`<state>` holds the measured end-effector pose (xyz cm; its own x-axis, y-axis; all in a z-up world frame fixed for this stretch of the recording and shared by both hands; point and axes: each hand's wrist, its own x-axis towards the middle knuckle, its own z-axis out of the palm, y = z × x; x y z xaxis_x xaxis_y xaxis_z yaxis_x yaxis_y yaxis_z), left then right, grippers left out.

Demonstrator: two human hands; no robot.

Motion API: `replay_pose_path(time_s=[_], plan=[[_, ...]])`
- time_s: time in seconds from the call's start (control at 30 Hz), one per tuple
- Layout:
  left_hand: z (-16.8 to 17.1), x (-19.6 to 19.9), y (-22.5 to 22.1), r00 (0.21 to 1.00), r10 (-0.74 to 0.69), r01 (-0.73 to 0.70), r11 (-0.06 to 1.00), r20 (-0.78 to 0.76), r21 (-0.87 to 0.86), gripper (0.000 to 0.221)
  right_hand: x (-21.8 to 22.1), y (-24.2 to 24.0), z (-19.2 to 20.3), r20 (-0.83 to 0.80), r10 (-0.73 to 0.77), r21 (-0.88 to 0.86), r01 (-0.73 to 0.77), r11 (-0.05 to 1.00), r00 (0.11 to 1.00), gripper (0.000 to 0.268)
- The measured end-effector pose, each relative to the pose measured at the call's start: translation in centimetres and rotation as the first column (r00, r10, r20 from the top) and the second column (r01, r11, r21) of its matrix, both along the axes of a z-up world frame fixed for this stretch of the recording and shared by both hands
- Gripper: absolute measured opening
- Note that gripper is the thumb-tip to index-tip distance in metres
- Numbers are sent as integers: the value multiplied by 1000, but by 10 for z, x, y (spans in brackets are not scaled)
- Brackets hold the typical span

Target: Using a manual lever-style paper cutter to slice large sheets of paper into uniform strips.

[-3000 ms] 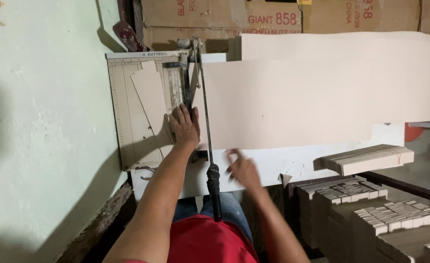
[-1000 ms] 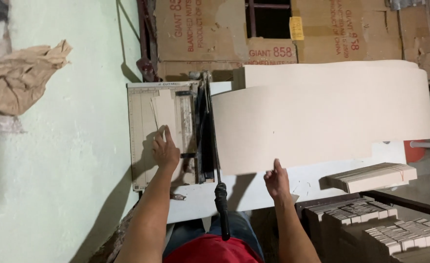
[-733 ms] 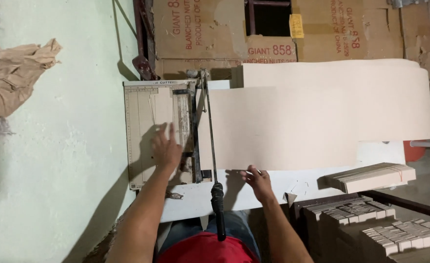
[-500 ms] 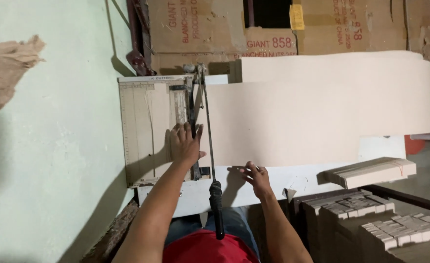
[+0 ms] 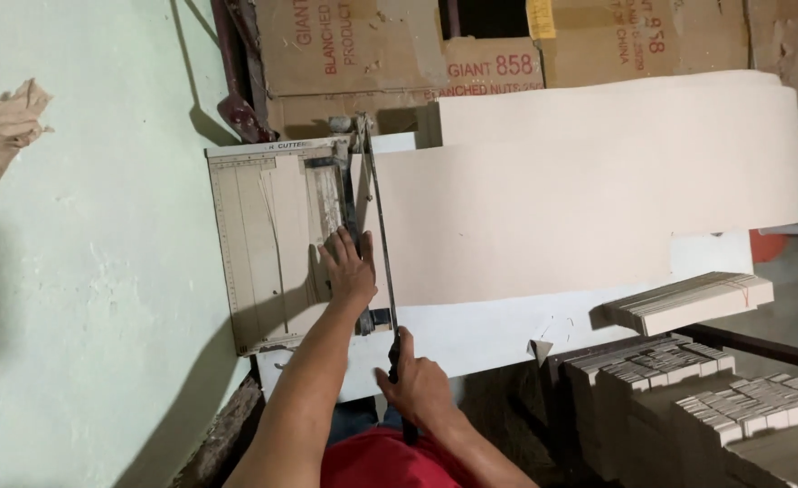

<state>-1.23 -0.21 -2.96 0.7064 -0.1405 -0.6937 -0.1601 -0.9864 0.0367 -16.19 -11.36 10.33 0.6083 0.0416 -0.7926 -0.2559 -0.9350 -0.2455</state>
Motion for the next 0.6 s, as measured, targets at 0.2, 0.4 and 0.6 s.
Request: replay_pose_path(time_s=[0.2,0.4,0.6], plan=[[10,5,0,991,72,-77,996,-112,-40,105,-67,-8,-168,305,-84,17,82,996,949,78],[-1,1,3,999,39,-39,998,-10,-46,110,-48,-7,-110,116,-223,138,207,969,968,70],[-6,-6,0,1000,15,-14,1000,15,-10,122,-64,-9,-161,136,-176,38,173,984,975,70]])
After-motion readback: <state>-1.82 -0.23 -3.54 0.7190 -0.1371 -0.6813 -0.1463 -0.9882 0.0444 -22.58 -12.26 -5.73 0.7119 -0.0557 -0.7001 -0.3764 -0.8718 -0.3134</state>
